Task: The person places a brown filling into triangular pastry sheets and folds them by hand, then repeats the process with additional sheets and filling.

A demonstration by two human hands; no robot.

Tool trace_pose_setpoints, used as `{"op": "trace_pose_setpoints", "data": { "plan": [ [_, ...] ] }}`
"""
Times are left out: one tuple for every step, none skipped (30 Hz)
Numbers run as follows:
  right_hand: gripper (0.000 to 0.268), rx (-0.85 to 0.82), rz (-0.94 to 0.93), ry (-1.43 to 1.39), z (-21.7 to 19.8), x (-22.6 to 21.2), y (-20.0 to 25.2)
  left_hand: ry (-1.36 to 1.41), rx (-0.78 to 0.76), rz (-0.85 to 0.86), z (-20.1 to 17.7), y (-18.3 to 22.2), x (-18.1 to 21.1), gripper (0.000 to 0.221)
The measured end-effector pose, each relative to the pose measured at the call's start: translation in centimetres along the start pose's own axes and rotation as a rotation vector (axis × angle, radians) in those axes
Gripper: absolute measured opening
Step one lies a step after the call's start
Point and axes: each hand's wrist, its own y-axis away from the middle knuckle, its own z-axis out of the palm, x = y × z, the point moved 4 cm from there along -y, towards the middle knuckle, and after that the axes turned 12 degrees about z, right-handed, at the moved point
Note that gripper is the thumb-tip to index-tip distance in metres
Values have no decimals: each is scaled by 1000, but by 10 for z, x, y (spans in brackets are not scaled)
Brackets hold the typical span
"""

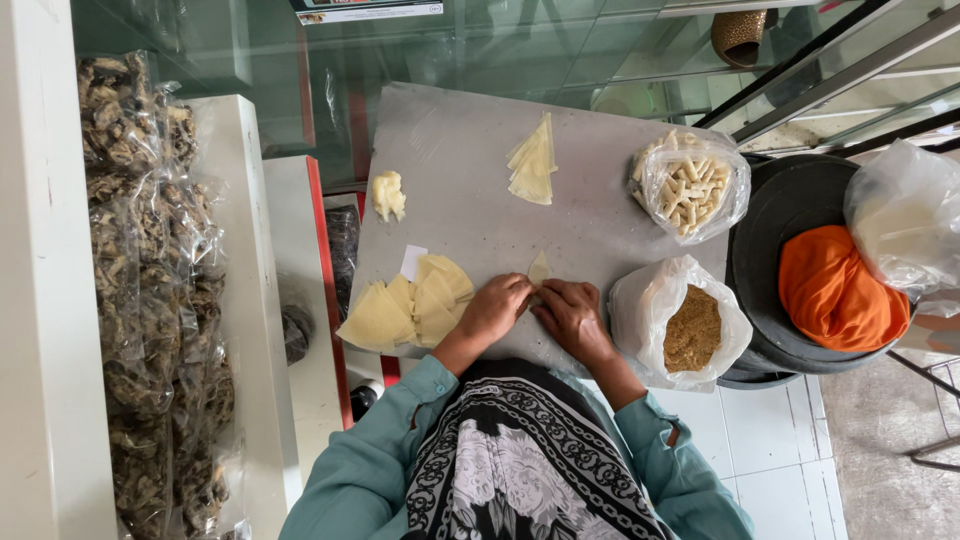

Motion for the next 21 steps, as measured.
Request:
{"op": "trace_pose_setpoints", "data": {
  "plan": [
    [33,3,-8,28,-2,0,0,8,-7,11,-1,0,0,17],
    [31,7,-15,56,-4,-1,0,17,-14,23,-3,-2,1,18],
    [30,11,-22,84,-5,-1,0,27,-22,35,-4,-3,3,20],
    [30,18,-17,109,-5,-2,1,30,-26,41,-6,-3,4,23],
    [31,24,-11,134,-4,-3,1,34,-30,47,-7,-3,4,26],
    [32,30,-7,159,-3,-4,2,37,-33,51,-8,-2,4,29],
    [30,48,4,145,-3,-5,1,18,-32,49,-7,-2,4,26],
    [28,66,13,132,-4,-7,1,-1,-31,46,-4,0,3,24],
    [26,84,22,118,-4,-9,0,-20,-30,44,-2,1,1,21],
    [26,87,18,100,-5,-11,-1,-28,-31,41,0,2,-1,21],
    [26,91,13,81,-7,-12,-1,-36,-32,38,2,3,-2,20],
    [27,95,10,63,-8,-13,-1,-43,-35,37,4,3,-3,19],
    [25,99,13,82,-8,-13,-2,-27,-47,29,5,3,-3,20],
    [24,103,17,101,-7,-14,-2,-11,-59,21,5,1,-3,21],
    [22,107,21,120,-6,-14,-2,5,-72,13,3,-2,-3,22],
    [22,113,31,109,-5,-13,-2,16,-70,27,0,-3,-1,26],
    [22,120,41,99,-5,-13,-1,27,-69,41,-4,-5,1,30],
    [23,126,51,88,-4,-12,-1,38,-67,54,-7,-6,4,34],
    [22,134,55,86,-3,-11,-1,47,-60,31,-10,-7,4,32],
    [21,140,60,84,-2,-10,-1,57,-52,8,-11,-8,5,29],
    [21,146,65,82,-1,-10,0,67,-44,-15,-11,-8,5,26]
  ]
}}
